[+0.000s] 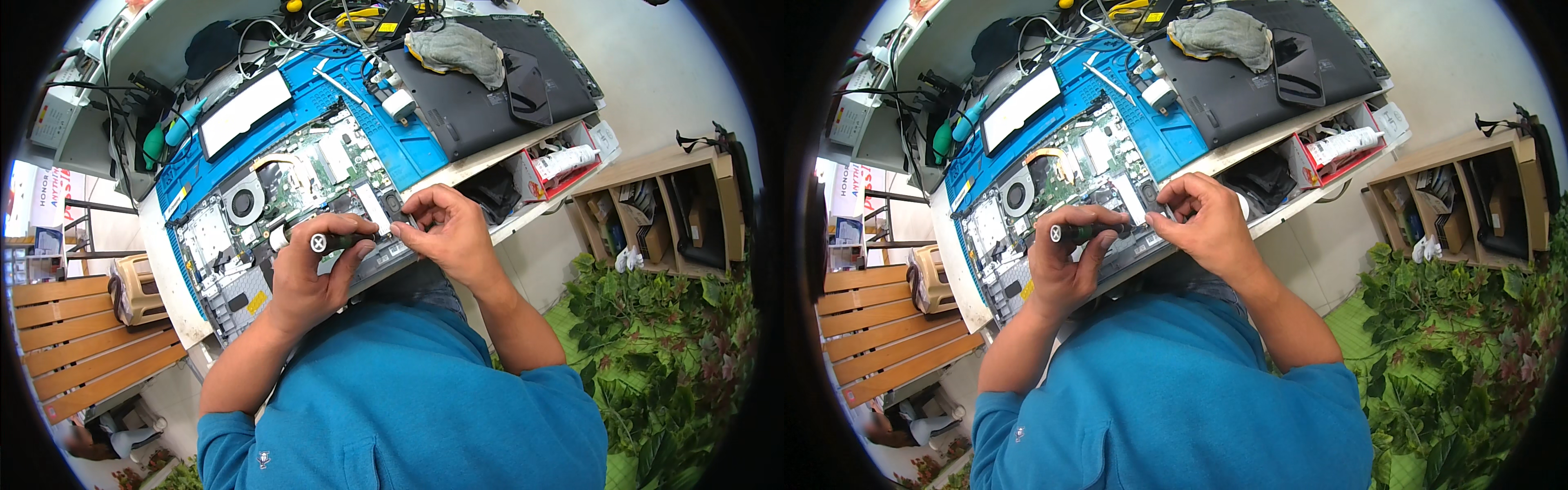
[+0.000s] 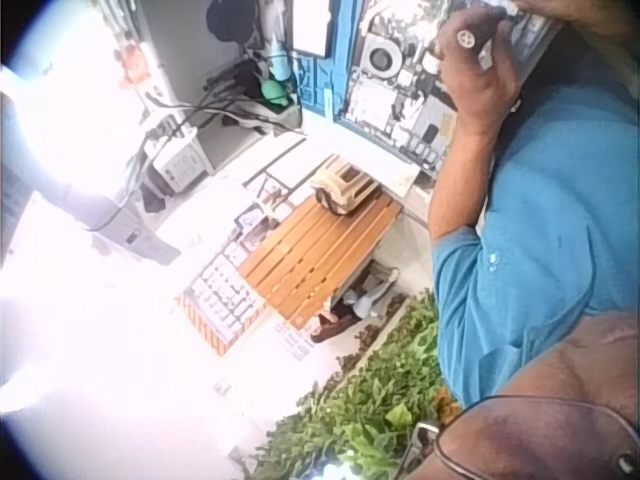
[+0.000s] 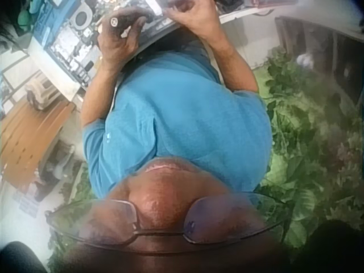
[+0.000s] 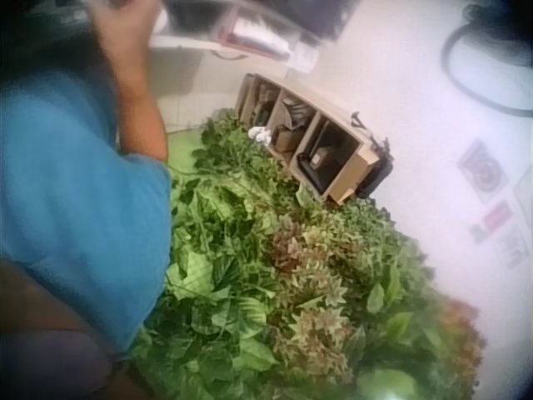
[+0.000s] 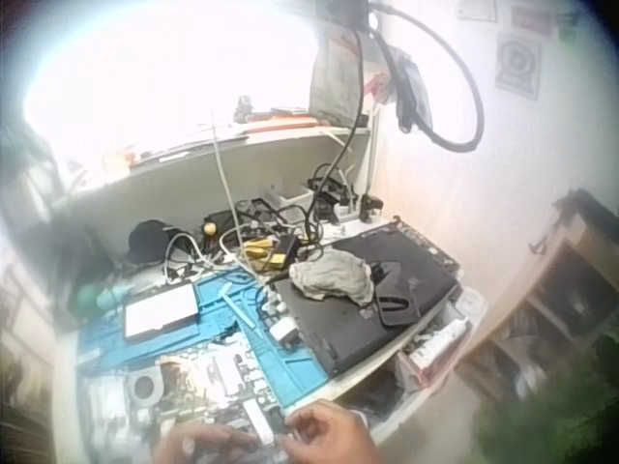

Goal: The person works on the internal components of a disassembled electronic device, likely a laptop, using a screwdriver to tighten screws and manipulate small parts. They handle a white rectangular component, possibly a battery or hard drive, and adjust various connectors and wires on the motherboard.

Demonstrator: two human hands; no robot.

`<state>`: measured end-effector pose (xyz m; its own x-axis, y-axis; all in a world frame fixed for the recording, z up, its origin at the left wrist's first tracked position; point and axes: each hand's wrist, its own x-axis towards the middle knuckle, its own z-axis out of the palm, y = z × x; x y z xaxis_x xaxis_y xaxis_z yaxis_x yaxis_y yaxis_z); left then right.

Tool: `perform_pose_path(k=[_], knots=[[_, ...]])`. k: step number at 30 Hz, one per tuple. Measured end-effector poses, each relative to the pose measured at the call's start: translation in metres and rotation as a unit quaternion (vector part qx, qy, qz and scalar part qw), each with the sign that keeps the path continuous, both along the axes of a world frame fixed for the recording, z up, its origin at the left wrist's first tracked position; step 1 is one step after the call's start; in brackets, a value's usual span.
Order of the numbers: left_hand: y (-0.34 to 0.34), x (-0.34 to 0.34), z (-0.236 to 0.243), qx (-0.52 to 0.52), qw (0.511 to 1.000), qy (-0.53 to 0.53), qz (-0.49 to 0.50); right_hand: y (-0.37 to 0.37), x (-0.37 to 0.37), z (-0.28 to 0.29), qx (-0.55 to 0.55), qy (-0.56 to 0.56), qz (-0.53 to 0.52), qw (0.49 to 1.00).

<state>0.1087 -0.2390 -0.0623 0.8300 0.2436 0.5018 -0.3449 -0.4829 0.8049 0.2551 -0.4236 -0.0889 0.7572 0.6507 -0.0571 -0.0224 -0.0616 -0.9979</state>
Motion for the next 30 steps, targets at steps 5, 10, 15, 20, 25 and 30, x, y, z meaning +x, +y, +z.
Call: perform_pose_path(k=[5, 10, 15, 20, 25, 30], knots=[[-0.005, 0.013, 0.017, 0.104, 0.994, -0.003, 0.041, 0.000, 0.002, 0.000, -0.003, -0.002, 0.006, 1.000], [-0.006, 0.022, 0.020, 0.136, 0.989, -0.002, 0.050, -0.001, 0.002, 0.000, -0.001, -0.032, 0.006, 0.999], [-0.004, 0.024, 0.026, 0.157, 0.987, 0.003, 0.038, 0.000, 0.003, -0.003, 0.012, -0.026, 0.008, 1.000], [0.001, 0.030, 0.032, 0.142, 0.990, -0.005, -0.027, 0.000, 0.005, -0.005, 0.004, -0.025, 0.014, 1.000], [0.012, 0.031, 0.043, 0.214, 0.971, -0.011, -0.108, 0.000, 0.006, -0.006, 0.012, -0.032, 0.017, 0.999], [0.013, 0.033, 0.044, 0.210, 0.970, -0.010, -0.119, -0.002, 0.011, -0.002, 0.007, -0.030, 0.033, 0.999]])
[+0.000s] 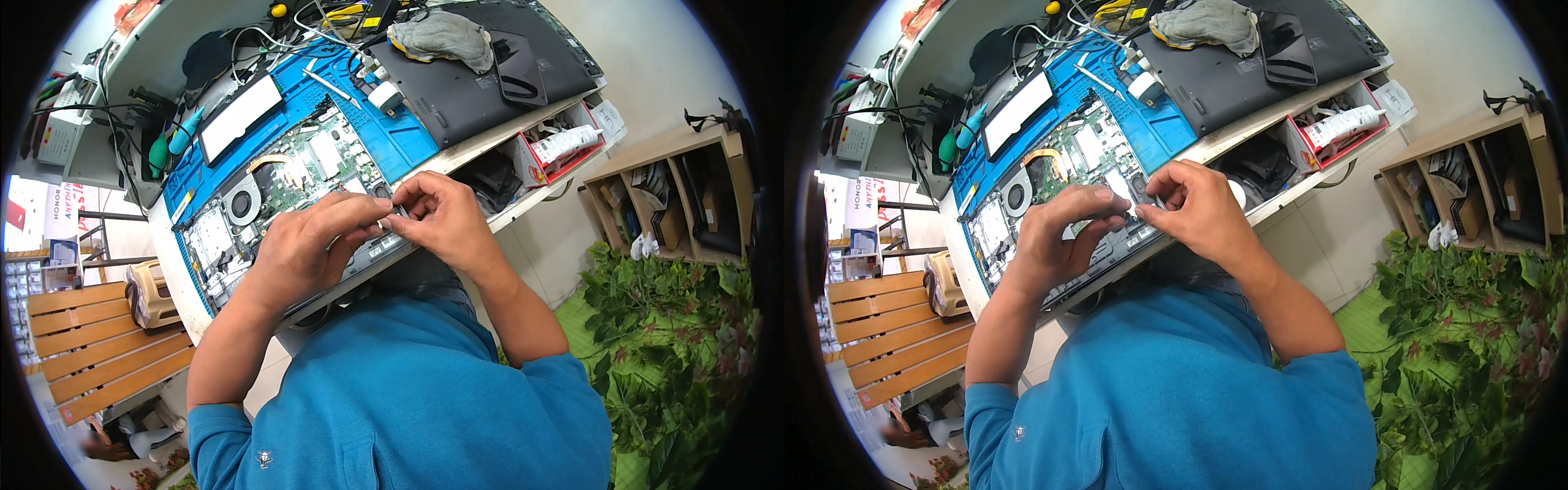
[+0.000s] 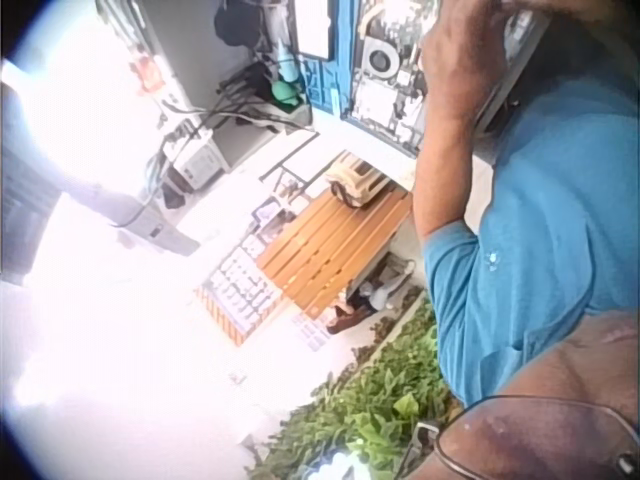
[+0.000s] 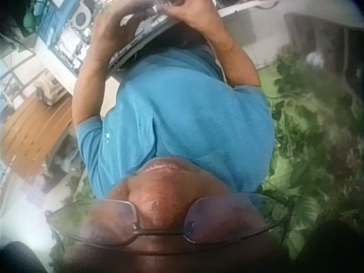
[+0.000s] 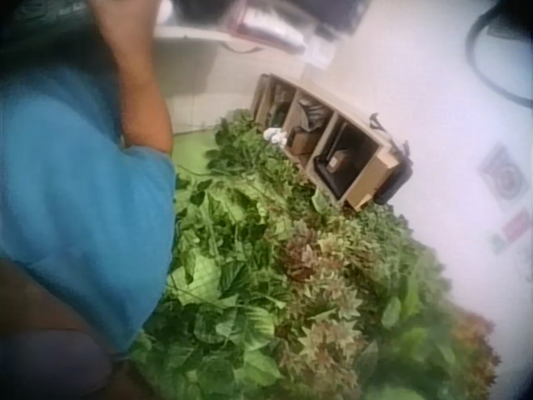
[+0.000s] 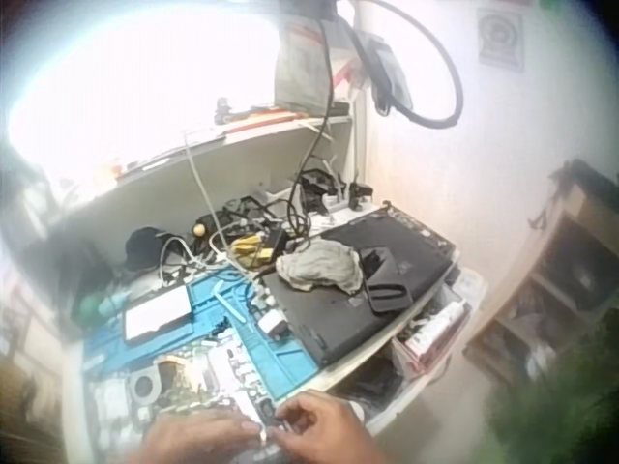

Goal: The person works on the internal components of a disassembled electronic device, likely a laptop, using a screwdriver to tighten screws and manipulate small parts. They handle a white rectangular component, possibly a battery or hard drive, and adjust various connectors and wires on the motherboard.

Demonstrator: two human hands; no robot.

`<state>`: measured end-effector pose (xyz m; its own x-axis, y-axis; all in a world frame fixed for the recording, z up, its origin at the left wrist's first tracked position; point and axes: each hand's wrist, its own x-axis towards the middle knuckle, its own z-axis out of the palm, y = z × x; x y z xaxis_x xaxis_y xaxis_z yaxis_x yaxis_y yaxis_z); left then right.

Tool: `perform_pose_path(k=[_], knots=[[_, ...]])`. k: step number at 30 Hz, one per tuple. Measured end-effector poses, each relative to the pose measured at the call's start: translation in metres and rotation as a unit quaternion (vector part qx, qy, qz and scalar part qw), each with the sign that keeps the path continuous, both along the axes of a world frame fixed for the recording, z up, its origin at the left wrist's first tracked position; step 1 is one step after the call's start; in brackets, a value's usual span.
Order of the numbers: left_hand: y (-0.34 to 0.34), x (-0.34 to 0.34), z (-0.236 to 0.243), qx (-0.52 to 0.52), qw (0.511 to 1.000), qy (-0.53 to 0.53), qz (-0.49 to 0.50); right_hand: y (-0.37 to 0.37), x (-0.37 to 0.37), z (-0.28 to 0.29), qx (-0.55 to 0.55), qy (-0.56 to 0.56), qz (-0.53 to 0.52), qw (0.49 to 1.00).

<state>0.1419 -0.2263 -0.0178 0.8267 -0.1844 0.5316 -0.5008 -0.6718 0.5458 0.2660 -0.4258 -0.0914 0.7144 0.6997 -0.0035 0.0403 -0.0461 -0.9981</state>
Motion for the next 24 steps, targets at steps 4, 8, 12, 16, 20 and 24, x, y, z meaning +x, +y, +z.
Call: perform_pose_path(k=[4, 8, 12, 16, 20, 24], knots=[[0.002, 0.000, 0.000, -0.004, 1.000, 0.009, -0.014, -0.001, 0.004, 0.003, -0.025, -0.006, 0.012, 1.000], [0.005, -0.002, 0.000, -0.007, 0.999, 0.036, -0.015, 0.001, 0.006, 0.013, -0.056, -0.007, 0.025, 0.998], [0.008, -0.003, 0.005, 0.016, 0.997, 0.075, -0.015, 0.001, 0.011, 0.018, -0.074, -0.013, 0.042, 0.996], [0.005, -0.002, 0.012, -0.016, 0.993, 0.114, 0.000, 0.003, 0.014, 0.020, -0.083, -0.013, 0.055, 0.995], [-0.002, 0.001, 0.018, -0.012, 0.997, 0.075, 0.021, 0.004, 0.016, 0.022, -0.087, -0.004, 0.066, 0.994], [0.005, 0.005, 0.037, 0.095, 0.990, 0.088, 0.046, 0.003, 0.017, 0.022, -0.099, -0.003, 0.064, 0.993]])
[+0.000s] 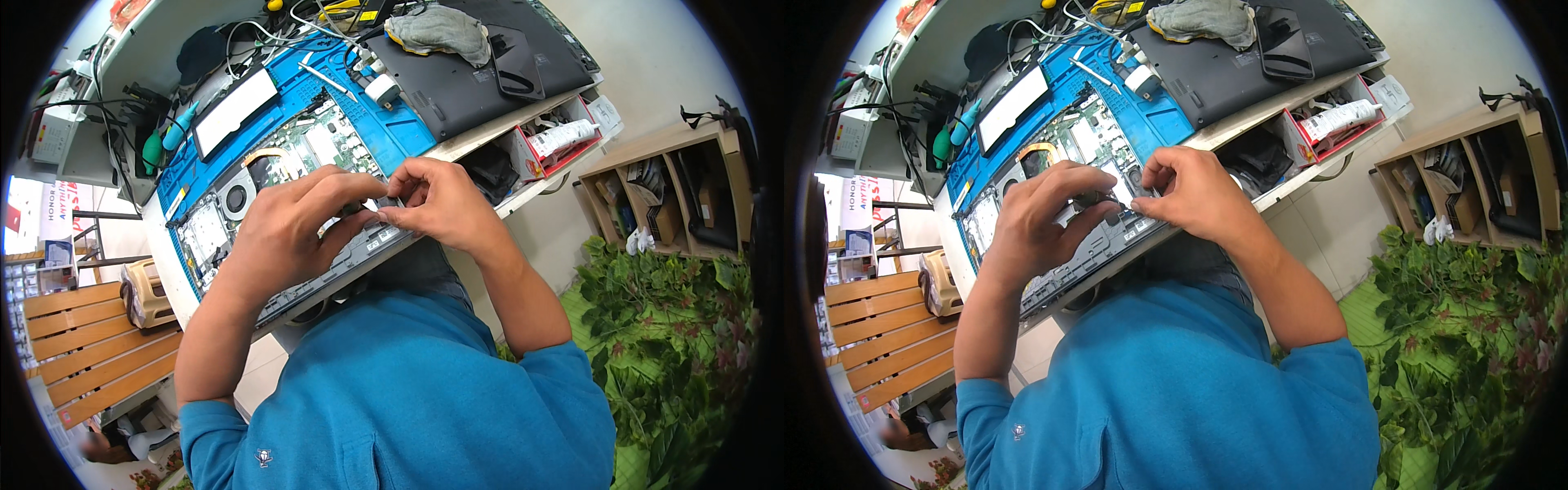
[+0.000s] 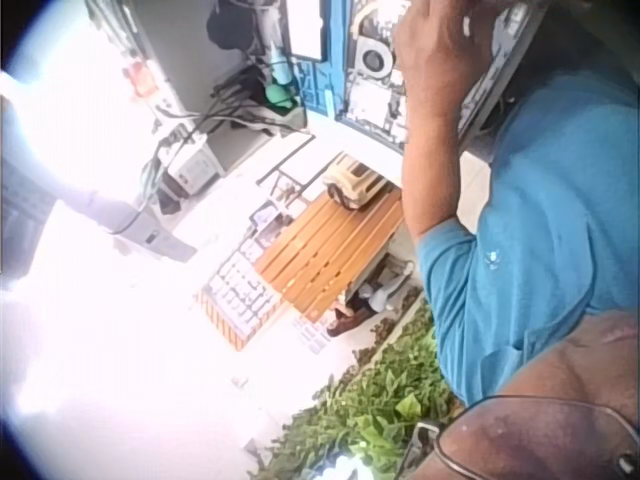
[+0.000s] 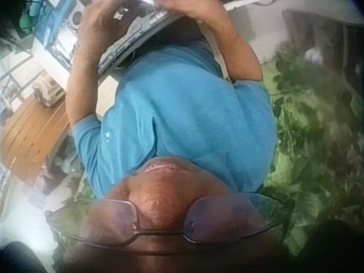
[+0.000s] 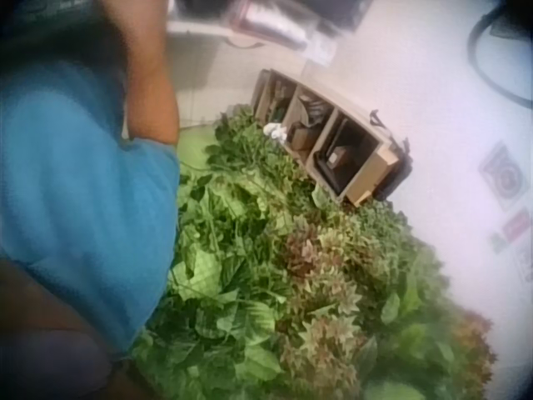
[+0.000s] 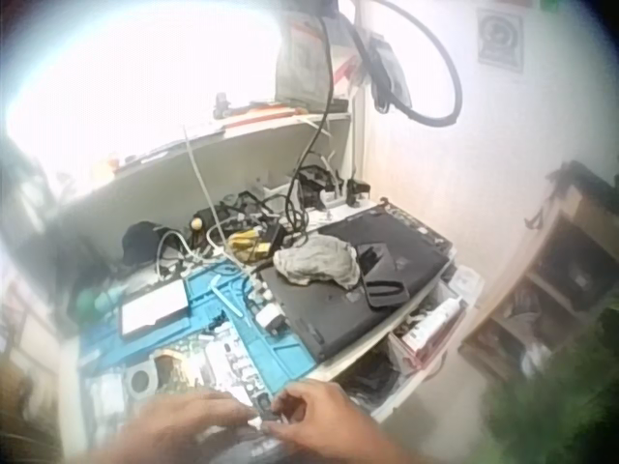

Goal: The person works on the internal components of a disassembled electronic device, likely a laptop, using a screwdriver to tighten screws and manipulate small parts. They handle a white rectangular component, possibly a battery or hard drive, and adjust various connectors and wires on the motherboard.

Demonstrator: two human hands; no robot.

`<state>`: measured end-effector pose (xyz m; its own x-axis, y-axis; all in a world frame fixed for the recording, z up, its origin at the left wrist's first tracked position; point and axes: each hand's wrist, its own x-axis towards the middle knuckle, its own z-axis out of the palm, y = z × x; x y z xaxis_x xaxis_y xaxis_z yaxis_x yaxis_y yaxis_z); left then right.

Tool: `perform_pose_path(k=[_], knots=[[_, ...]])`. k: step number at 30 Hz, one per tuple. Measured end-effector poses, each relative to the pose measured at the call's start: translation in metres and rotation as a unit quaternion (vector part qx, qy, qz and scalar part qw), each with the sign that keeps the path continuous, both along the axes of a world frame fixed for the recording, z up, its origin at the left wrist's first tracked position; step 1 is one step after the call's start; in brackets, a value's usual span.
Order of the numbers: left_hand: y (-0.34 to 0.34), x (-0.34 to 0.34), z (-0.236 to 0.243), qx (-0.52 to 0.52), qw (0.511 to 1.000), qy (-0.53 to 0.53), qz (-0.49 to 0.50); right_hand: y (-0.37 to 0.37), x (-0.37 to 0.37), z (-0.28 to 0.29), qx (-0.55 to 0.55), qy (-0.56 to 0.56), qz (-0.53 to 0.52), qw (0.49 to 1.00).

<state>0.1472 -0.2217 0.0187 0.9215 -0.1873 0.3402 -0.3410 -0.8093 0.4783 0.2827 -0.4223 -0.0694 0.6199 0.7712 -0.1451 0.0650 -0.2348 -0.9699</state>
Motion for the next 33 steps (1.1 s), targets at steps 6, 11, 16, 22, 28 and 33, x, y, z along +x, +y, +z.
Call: perform_pose_path(k=[6, 11, 16, 22, 28, 33], knots=[[0.000, 0.008, 0.033, 0.102, 0.991, 0.086, 0.004, 0.000, 0.001, 0.001, 0.006, 0.011, 0.005, 1.000], [-0.001, 0.016, 0.040, 0.102, 0.990, 0.091, -0.044, 0.002, 0.000, 0.004, -0.011, 0.015, 0.003, 1.000], [-0.007, 0.018, 0.051, 0.153, 0.980, 0.123, -0.040, 0.002, -0.001, 0.005, -0.005, 0.004, 0.007, 1.000], [-0.002, 0.025, 0.046, 0.141, 0.979, 0.114, -0.093, 0.003, -0.002, 0.002, 0.013, 0.016, 0.005, 1.000], [-0.006, 0.026, 0.048, 0.147, 0.974, 0.163, -0.061, 0.003, -0.004, 0.005, 0.000, 0.013, -0.012, 1.000], [-0.002, 0.030, 0.048, 0.157, 0.974, 0.123, -0.107, 0.003, -0.004, 0.001, 0.010, -0.018, -0.001, 1.000]])
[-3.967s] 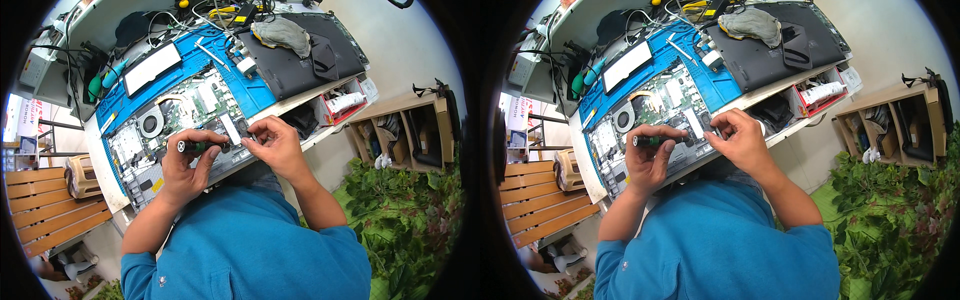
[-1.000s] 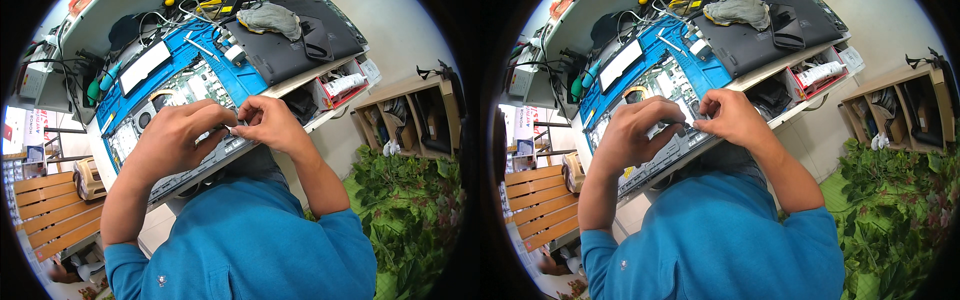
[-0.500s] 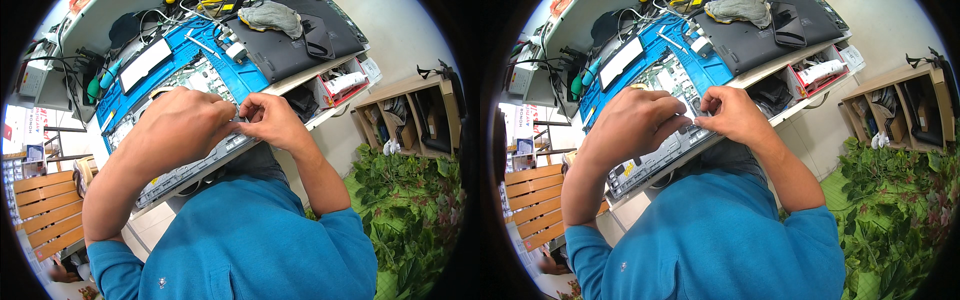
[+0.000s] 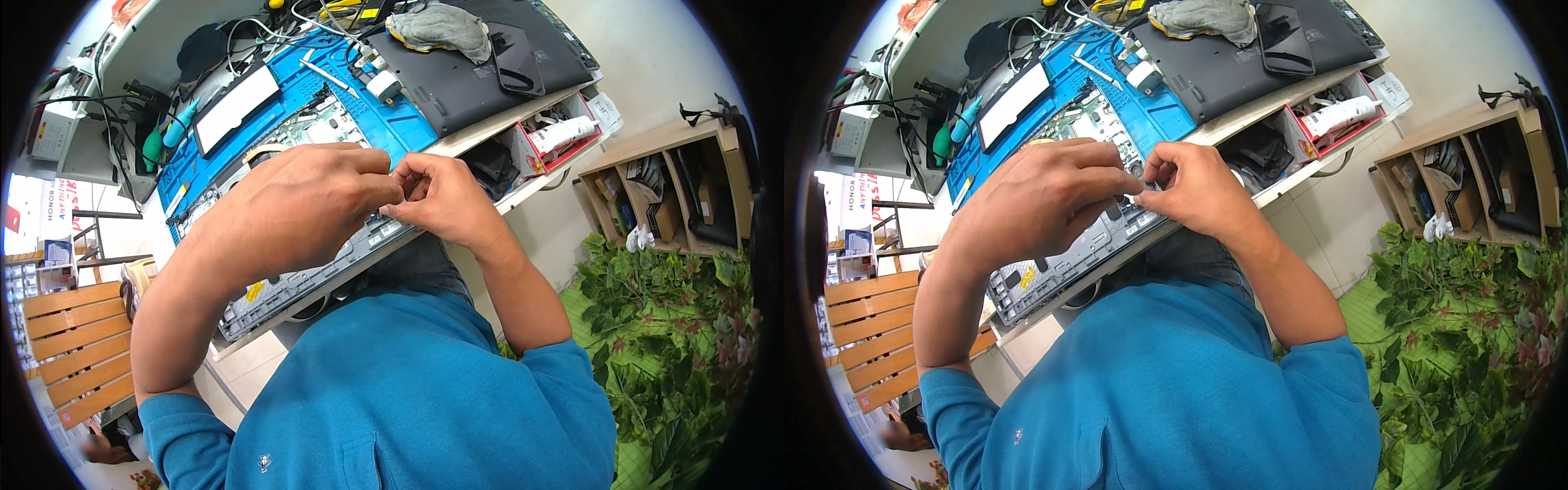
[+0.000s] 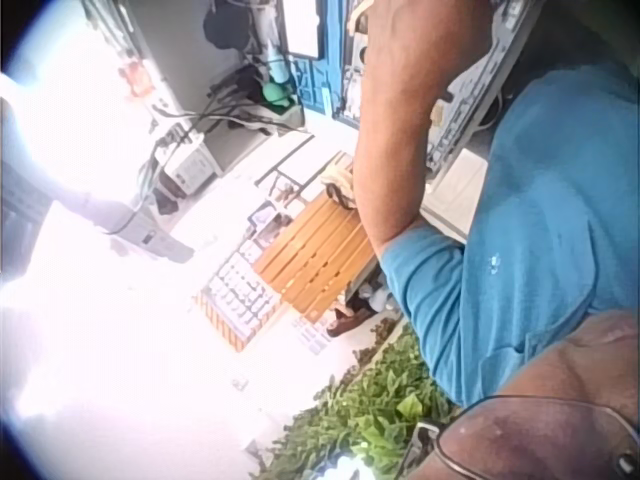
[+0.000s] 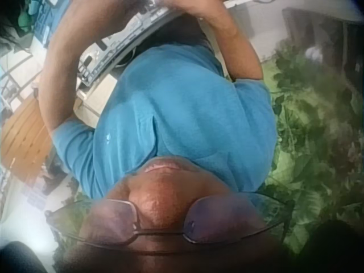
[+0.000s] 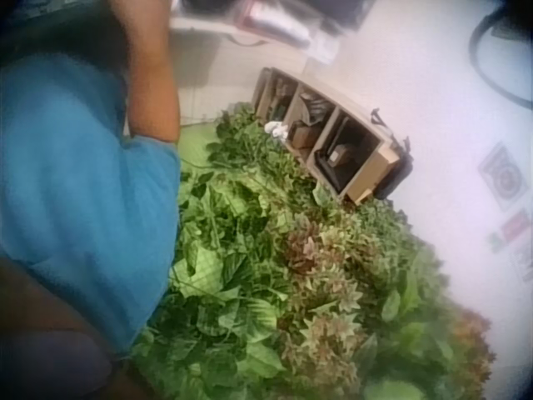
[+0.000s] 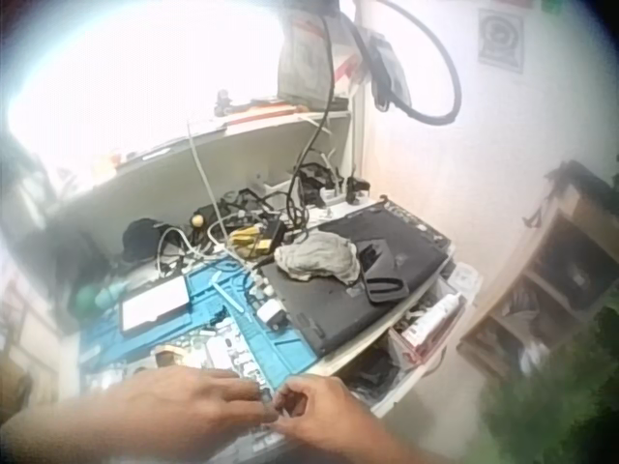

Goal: The person works on the internal components of a disassembled electronic device, likely a laptop, using a screwdriver to tighten screws and manipulate small parts. They handle a white rectangular component, possibly a battery or hard drive, and adjust various connectors and wires on the motherboard.

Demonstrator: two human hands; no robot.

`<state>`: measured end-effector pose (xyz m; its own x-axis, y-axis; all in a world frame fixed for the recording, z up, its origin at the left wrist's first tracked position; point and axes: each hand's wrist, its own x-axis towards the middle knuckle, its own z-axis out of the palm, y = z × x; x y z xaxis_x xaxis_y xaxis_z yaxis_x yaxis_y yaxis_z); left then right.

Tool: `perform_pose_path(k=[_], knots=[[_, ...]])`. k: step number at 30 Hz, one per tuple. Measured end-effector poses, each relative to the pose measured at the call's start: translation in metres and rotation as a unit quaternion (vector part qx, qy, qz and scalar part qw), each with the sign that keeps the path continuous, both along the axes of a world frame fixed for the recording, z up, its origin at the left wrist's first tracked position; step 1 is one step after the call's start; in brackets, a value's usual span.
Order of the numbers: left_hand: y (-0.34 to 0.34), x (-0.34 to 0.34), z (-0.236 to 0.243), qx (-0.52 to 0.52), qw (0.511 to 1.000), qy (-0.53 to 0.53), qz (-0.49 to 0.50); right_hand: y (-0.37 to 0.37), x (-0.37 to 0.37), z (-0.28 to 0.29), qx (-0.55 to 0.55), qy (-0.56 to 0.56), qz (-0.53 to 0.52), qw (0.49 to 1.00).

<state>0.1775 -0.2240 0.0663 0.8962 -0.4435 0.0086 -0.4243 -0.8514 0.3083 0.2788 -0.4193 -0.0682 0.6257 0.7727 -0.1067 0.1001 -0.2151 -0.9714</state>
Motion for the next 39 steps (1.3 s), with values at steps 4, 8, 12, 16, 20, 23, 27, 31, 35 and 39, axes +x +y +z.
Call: perform_pose_path(k=[4, 8, 12, 16, 20, 23, 27, 31, 35, 39], knots=[[0.000, 0.001, 0.000, -0.005, 1.000, 0.007, 0.018, 0.000, 0.002, -0.004, 0.003, 0.022, 0.006, 1.000], [0.000, 0.003, -0.002, 0.012, 0.999, 0.012, 0.041, -0.001, 0.004, -0.001, 0.001, 0.022, 0.018, 1.000], [0.001, 0.005, -0.006, 0.029, 0.998, 0.006, 0.053, 0.000, 0.004, 0.003, -0.015, 0.035, -0.001, 0.999], [0.002, 0.010, -0.005, 0.026, 0.998, 0.021, 0.043, 0.001, 0.003, 0.006, -0.019, 0.025, 0.000, 1.000], [0.001, 0.014, -0.003, 0.004, 0.999, -0.014, -0.040, 0.001, 0.004, 0.006, -0.017, -0.003, 0.004, 1.000], [0.005, 0.016, -0.008, -0.011, 0.996, -0.030, -0.078, 0.001, 0.004, 0.010, -0.032, -0.017, 0.005, 0.999], [-0.004, 0.012, 0.006, 0.090, 0.990, 0.087, 0.066, 0.001, 0.003, 0.004, -0.013, -0.002, 0.011, 1.000], [0.001, 0.007, 0.004, 0.004, 0.999, 0.046, 0.003, 0.000, 0.003, -0.004, 0.012, 0.004, 0.000, 1.000], [-0.003, 0.002, 0.002, 0.006, 0.998, 0.035, 0.045, 0.000, 0.001, 0.005, -0.011, -0.009, 0.002, 1.000], [0.003, 0.005, -0.006, -0.007, 1.000, 0.006, 0.002, 0.000, 0.002, 0.001, -0.003, 0.012, 0.005, 1.000]])
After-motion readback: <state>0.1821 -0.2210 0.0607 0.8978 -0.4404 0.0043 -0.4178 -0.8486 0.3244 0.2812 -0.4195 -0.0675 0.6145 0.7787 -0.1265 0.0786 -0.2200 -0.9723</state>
